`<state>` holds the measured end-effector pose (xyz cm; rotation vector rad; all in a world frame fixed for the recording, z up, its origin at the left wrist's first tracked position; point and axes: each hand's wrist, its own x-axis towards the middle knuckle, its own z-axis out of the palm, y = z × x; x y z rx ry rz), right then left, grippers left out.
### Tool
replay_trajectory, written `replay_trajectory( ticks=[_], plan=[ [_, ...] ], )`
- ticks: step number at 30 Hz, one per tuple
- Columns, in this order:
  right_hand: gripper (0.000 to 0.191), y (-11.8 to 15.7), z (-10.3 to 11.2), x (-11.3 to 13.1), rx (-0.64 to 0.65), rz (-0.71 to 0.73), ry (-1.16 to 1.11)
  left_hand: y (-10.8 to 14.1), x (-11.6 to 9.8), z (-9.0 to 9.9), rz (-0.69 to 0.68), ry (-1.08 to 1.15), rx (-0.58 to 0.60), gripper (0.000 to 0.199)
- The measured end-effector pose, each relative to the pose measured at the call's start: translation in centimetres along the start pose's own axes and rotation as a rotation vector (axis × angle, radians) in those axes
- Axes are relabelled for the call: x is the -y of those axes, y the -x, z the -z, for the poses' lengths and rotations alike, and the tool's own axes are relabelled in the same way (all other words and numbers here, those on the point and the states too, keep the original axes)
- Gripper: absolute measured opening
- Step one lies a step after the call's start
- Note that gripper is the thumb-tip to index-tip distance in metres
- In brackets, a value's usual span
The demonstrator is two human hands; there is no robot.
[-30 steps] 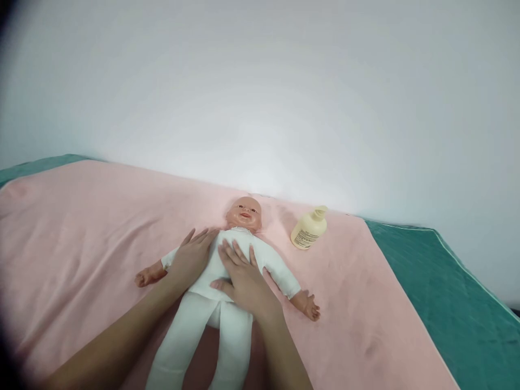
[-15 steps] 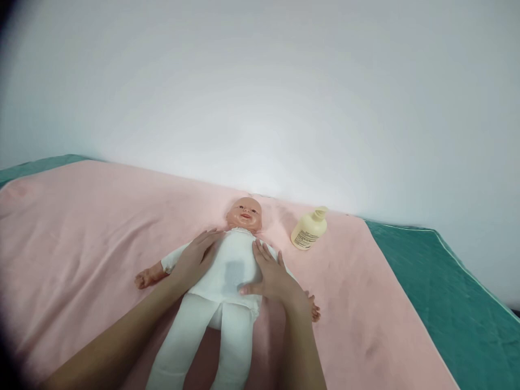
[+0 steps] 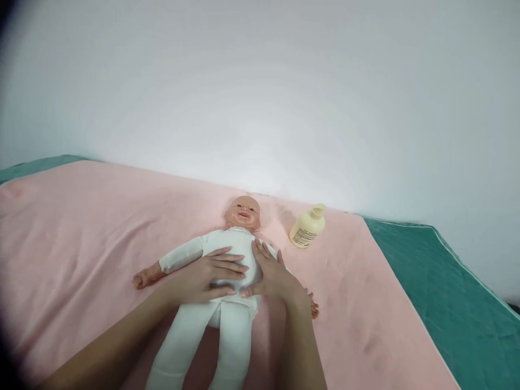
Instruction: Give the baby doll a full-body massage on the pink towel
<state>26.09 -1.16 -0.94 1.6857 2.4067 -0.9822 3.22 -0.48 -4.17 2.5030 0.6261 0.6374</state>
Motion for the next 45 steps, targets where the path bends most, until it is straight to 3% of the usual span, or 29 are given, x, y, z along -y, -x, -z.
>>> replay_trajectory(
  ticks=[4,9,14,19,23,29,32,40,45],
  plan=[
    [0.114,0.0,0.0,0.2,0.013,-0.027,0.003,-0.2,0.7,-0.2,0.071,-0.096,-0.025,0.042],
    [0.111,0.0,0.1,0.3,0.023,-0.038,0.02,-0.3,1.9,-1.2,0.205,-0.223,-0.154,0.049],
    [0.11,0.0,0.0,0.3,0.02,-0.043,0.027,-0.2,2.8,-1.7,0.408,-0.357,-0.307,0.047],
    [0.104,0.5,0.2,0.8,0.022,-0.045,0.018,0.3,3.6,-1.5,0.559,-0.527,-0.378,0.044],
    [0.097,1.0,0.0,2.5,0.01,-0.003,0.031,0.9,4.3,-1.4,0.575,-0.591,-0.353,0.051],
    [0.075,1.2,-1.6,6.3,0.068,0.298,0.032,1.0,4.5,-1.3,0.566,-0.604,-0.335,0.048],
    [0.068,0.6,-2.3,6.9,0.07,0.367,0.036,1.0,4.4,-1.3,0.568,-0.609,-0.319,0.05],
    [0.073,-2.1,-2.8,5.2,-0.129,0.18,0.104,0.9,4.7,-1.5,0.575,-0.627,-0.339,0.046],
    [0.078,-2.3,-2.6,3.6,-0.16,0.094,0.069,0.9,4.7,-1.5,0.572,-0.631,-0.339,0.044]
  ],
)
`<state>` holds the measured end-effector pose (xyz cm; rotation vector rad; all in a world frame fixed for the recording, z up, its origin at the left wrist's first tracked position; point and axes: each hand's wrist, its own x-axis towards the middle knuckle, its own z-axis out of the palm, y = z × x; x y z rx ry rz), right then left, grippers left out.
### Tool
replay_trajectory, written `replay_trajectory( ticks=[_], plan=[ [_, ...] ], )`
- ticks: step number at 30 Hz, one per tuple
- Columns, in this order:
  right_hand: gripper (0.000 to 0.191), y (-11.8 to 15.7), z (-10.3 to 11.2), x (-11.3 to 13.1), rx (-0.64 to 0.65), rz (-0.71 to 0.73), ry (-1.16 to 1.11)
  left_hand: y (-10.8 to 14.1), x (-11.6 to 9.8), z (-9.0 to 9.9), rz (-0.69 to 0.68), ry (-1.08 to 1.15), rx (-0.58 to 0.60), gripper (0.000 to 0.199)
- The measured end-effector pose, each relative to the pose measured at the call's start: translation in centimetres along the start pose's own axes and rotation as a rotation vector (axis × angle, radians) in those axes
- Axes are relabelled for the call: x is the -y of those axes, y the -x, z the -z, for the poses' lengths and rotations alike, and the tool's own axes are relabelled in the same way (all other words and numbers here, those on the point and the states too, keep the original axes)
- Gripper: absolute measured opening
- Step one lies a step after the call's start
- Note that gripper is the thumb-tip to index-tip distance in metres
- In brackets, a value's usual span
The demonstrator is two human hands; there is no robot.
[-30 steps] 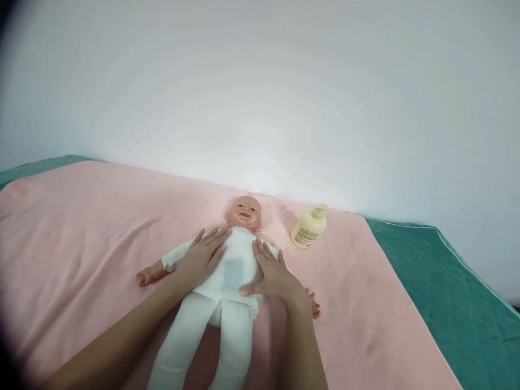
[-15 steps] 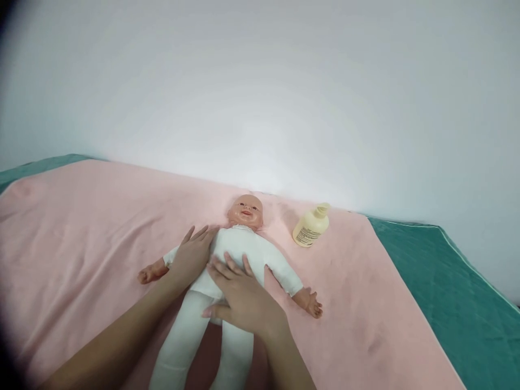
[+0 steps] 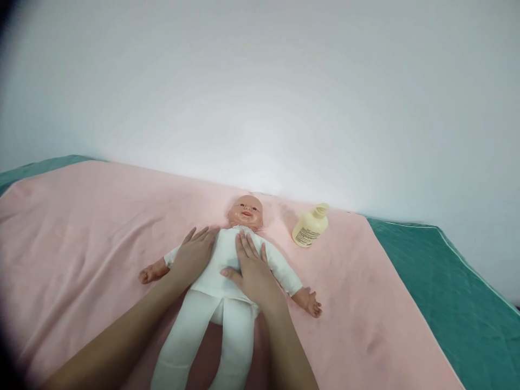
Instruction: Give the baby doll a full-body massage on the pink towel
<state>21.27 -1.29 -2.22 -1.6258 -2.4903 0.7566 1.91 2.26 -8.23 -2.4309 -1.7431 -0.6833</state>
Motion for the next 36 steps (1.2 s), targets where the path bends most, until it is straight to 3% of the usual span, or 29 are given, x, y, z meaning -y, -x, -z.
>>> replay_trajectory(
  ticks=[5,10,12,15,18,20,23,26,31,36],
  plan=[
    [0.096,0.9,1.3,-1.8,0.112,-0.088,-0.053,-0.1,-0.3,0.2,0.011,0.07,-0.02,0.043],
    [0.108,2.0,2.5,-3.0,0.18,-0.128,-0.046,-0.2,-0.7,0.7,-0.026,0.289,-0.1,0.038],
    [0.113,2.2,2.7,-3.3,0.19,-0.137,-0.047,-0.2,-0.9,1.2,-0.114,0.408,-0.128,0.035],
    [0.122,2.3,2.8,-3.6,0.206,-0.148,-0.063,0.1,-1.5,2.2,-0.351,0.56,-0.122,0.031],
    [0.123,2.3,2.7,-3.8,0.198,-0.134,-0.073,0.5,-2.3,3.1,-0.587,0.64,0.001,0.025],
    [0.12,2.3,2.6,-3.9,0.18,-0.112,-0.067,0.7,-2.8,3.5,-0.656,0.653,0.128,0.024],
    [0.118,2.3,2.5,-3.9,0.165,-0.094,-0.059,0.9,-3.3,3.7,-0.634,0.619,0.263,0.024],
    [0.119,2.3,2.5,-3.8,0.174,-0.105,-0.063,0.7,-3.5,3.7,-0.57,0.554,0.291,0.032],
    [0.118,2.2,2.4,-3.8,0.174,-0.114,-0.061,0.2,-3.1,2.6,-0.434,0.408,0.204,0.049],
    [0.115,2.2,2.4,-3.8,0.177,-0.116,-0.058,0.1,-2.5,1.2,-0.179,0.245,0.086,0.05]
  ],
)
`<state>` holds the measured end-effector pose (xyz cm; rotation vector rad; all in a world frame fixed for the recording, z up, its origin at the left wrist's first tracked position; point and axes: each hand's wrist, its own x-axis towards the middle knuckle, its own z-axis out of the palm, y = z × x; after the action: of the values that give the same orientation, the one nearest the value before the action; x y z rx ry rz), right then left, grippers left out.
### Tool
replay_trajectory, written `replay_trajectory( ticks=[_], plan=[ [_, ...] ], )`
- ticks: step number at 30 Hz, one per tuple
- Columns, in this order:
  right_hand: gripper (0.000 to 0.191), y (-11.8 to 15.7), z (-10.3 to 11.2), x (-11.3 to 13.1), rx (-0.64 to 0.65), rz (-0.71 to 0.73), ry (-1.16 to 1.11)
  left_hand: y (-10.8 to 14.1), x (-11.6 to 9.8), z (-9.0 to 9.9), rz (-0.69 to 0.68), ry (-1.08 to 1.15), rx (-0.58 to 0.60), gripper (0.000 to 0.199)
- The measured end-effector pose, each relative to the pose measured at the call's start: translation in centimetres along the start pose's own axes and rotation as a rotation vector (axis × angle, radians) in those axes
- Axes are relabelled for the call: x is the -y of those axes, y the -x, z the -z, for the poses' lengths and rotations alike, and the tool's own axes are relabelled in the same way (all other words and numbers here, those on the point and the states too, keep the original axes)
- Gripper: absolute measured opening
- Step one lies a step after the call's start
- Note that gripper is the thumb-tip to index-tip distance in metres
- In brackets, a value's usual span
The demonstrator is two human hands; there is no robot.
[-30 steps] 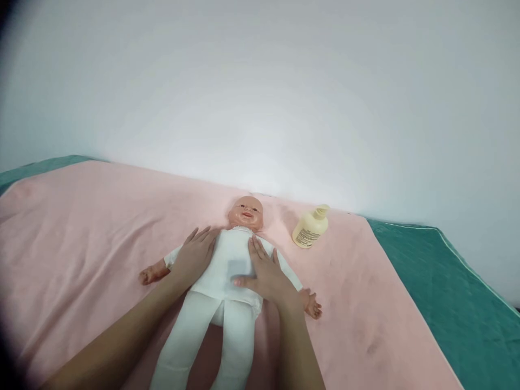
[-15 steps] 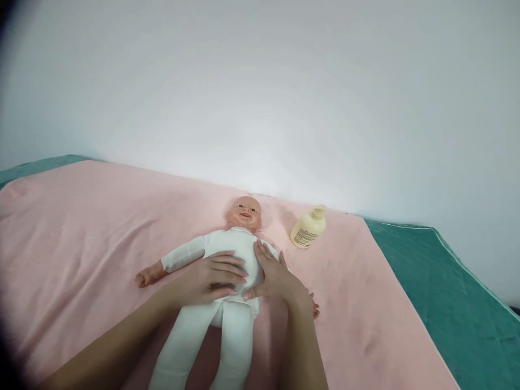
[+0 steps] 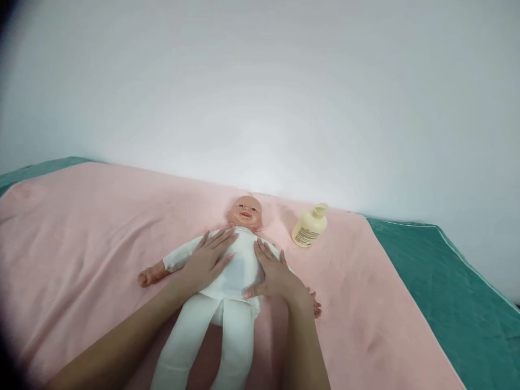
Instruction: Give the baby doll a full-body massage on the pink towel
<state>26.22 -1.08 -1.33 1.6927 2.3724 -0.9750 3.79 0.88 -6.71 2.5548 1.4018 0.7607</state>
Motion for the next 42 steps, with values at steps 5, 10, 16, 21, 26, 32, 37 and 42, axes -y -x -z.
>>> replay_trajectory(
  ticks=[5,10,16,21,26,32,37,42],
  plan=[
    [0.115,0.2,0.1,0.1,0.01,-0.001,0.011,0.0,0.8,-0.2,0.188,-0.159,-0.125,0.043],
    [0.102,1.1,0.2,1.8,-0.017,0.034,0.021,0.0,1.5,-0.2,0.232,-0.223,-0.137,0.042],
    [0.081,2.0,-0.8,6.1,0.068,0.368,-0.047,0.2,1.9,0.0,0.226,-0.218,-0.101,0.047],
    [0.064,1.2,-1.5,6.9,0.063,0.45,-0.058,0.3,2.2,0.3,0.188,-0.186,-0.087,0.048],
    [0.065,-0.4,-1.8,6.2,-0.008,0.405,-0.012,0.4,2.5,0.1,0.187,-0.164,-0.098,0.046],
    [0.068,-1.9,-2.6,5.3,-0.151,0.251,0.063,0.3,2.5,-0.1,0.19,-0.184,-0.112,0.045],
    [0.071,-2.4,-2.6,4.0,-0.22,0.119,0.063,0.3,2.6,-0.2,0.196,-0.195,-0.105,0.045],
    [0.075,-2.5,-2.3,3.4,-0.202,0.073,0.024,0.2,2.8,-0.4,0.195,-0.206,-0.097,0.044]
  ],
)
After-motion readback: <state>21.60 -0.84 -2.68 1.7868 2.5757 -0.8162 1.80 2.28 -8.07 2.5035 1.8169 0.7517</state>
